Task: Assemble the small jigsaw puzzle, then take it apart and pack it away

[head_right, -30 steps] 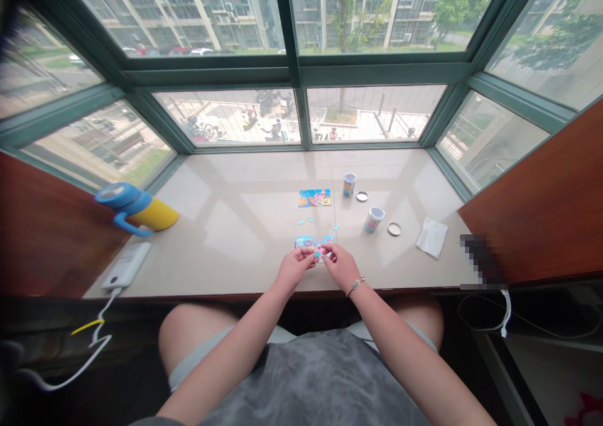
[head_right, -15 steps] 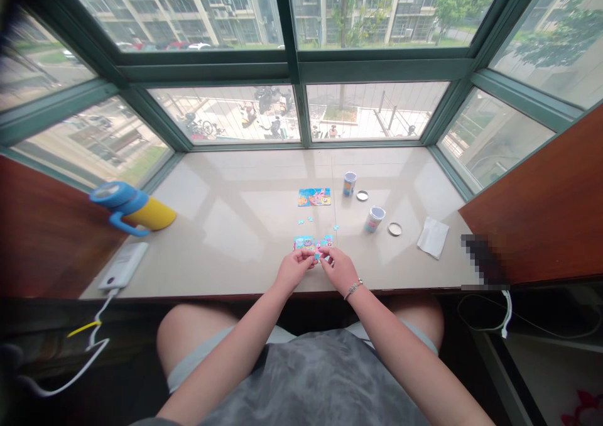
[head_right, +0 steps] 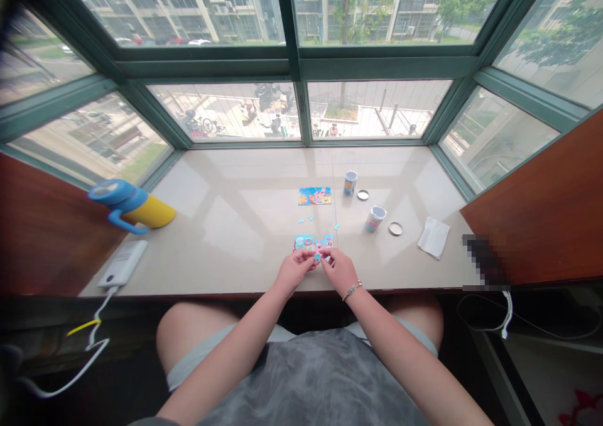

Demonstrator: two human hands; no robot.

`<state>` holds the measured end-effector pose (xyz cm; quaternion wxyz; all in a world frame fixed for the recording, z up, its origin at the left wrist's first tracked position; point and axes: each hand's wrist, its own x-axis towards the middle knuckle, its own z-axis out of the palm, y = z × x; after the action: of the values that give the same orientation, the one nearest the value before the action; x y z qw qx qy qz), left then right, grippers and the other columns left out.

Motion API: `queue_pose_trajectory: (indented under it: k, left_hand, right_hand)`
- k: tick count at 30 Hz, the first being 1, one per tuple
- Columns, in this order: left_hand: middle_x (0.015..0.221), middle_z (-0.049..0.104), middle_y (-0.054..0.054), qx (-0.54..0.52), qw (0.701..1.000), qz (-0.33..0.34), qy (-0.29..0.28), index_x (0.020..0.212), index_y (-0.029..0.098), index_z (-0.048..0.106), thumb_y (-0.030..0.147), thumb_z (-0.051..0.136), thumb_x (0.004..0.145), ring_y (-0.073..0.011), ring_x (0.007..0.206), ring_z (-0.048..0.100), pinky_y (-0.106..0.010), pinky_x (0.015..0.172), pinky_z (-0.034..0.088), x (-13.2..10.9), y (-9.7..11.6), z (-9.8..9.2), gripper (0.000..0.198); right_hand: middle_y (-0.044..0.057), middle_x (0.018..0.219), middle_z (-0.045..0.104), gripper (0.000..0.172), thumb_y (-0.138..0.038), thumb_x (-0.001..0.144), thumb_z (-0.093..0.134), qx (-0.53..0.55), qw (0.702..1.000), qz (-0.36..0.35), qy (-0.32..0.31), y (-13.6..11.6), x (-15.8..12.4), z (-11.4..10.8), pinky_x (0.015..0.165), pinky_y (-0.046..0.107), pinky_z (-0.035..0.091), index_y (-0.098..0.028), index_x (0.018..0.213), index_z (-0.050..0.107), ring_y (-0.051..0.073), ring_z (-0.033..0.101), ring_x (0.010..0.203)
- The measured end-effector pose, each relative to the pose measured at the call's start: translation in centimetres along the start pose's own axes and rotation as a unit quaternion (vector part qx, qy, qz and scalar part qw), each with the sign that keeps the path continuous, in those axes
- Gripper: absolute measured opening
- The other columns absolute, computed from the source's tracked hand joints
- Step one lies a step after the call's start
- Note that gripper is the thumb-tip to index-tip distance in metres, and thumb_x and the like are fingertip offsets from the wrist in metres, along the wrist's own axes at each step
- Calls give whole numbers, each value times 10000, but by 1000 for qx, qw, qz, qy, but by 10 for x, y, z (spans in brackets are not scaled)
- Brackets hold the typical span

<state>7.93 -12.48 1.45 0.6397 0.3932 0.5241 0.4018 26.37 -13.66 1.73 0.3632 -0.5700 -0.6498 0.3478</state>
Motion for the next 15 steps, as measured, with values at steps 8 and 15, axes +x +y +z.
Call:
queue_pose_trajectory:
  k: [8, 15]
  left_hand:
    - [1000, 793, -105, 2, 1000, -3, -6, 1059, 178, 756, 323, 810, 800, -246, 970, 765, -413, 950, 613, 3, -2, 0, 303]
    - [1029, 791, -113, 8, 1000, -1, -17, 1063, 175, 760, 359, 823, 793, -246, 966, 763, -406, 948, 610, 2, 1, 0, 332]
  right_hand:
    - [24, 987, 734, 282, -328, 900, 589, 14, 1000, 8, 8, 3, -1, 2, 712, 341, 564, -275, 1152, 704, 169, 626, 730]
    - [20, 960, 736, 259, -350, 910, 594, 7, 1000, 11, 13, 0, 0, 1, 709, 337, 562, -278, 1132, 709, 168, 626, 720]
